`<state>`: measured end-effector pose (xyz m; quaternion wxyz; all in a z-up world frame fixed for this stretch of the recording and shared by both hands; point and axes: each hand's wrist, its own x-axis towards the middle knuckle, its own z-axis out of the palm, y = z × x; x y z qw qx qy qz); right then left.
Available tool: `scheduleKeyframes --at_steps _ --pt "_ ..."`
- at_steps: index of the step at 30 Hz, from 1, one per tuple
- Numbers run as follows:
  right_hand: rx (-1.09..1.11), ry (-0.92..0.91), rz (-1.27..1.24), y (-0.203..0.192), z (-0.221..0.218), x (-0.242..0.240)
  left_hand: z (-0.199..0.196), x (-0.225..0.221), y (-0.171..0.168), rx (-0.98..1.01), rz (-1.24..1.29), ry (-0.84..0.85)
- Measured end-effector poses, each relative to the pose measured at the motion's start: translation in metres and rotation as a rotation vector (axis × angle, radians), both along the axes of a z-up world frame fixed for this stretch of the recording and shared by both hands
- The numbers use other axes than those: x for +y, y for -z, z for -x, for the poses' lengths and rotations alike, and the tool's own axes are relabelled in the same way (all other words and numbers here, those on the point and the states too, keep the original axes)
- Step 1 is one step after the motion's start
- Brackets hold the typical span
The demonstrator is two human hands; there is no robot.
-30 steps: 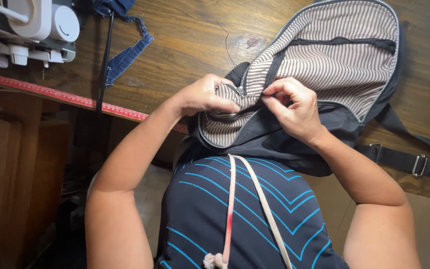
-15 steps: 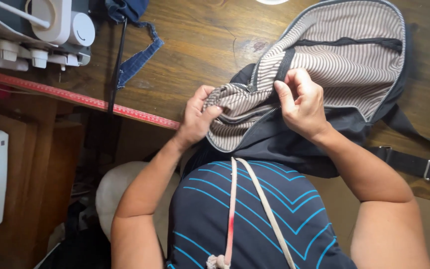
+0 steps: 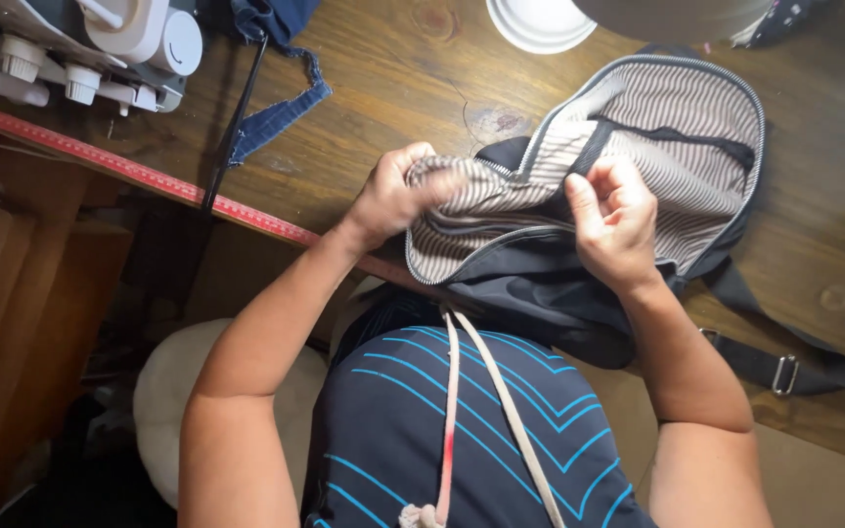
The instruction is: Hand-sewing and repairing a black bag on a workbench in a sewing environment.
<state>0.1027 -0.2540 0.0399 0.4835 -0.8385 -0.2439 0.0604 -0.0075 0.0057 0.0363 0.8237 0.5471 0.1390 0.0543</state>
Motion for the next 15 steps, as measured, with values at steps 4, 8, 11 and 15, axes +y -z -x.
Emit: scheduleKeyframes --at_steps 4,8,11,15 --pt "-0.171 -0.196 0.1 -0.046 -0.013 0.002 -0.006 0.012 -0.005 -0.304 -1.023 -0.036" --pt "-0.75 -0.482 0.435 -0.111 -0.04 0.012 -0.007 0.026 -0.048 -1.033 -1.84 -0.099" --pt "-0.752 -0.864 0.518 -0.12 -0.061 0.05 -0.01 0.042 -0.043 -1.153 -1.947 -0.142" --pt "-0.916 -0.88 0.196 -0.032 -0.041 0.037 0.015 0.033 0.008 -0.959 -1.928 -0.368"
